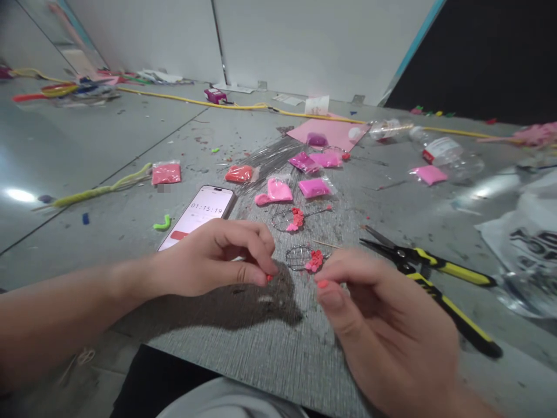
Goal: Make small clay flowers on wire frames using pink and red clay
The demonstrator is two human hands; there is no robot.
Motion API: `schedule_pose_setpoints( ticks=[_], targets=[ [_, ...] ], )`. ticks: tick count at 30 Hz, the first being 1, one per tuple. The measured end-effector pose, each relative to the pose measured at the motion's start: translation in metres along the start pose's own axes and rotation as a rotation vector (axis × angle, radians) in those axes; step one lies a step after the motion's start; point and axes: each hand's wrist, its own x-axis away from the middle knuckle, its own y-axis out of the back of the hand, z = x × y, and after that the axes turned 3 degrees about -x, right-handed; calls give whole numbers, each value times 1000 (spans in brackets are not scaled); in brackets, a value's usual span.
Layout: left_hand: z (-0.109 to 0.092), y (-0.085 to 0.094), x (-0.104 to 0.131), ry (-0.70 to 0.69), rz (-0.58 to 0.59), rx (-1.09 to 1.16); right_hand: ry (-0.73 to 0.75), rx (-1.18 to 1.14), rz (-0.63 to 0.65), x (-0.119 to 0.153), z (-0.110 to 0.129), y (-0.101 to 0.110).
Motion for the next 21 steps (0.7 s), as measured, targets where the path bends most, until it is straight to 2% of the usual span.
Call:
schedule_pose_setpoints(
  ticks=[5,9,13,17,21],
  targets=[
    [-4,-16,3,126,-5,454,158,170,257,-7,5,2],
    [-6,-24,7,172,32,619,206,263,249,-10,8,-4],
    [-8,-27,9,183,27,686,246,288,276,-13,15,-8],
    [-7,-28,9,115,0,668,329,350,358,-21,23,-7],
    [-6,-29,9,43,19,667,340,432,346,-17,20,-4]
  ],
)
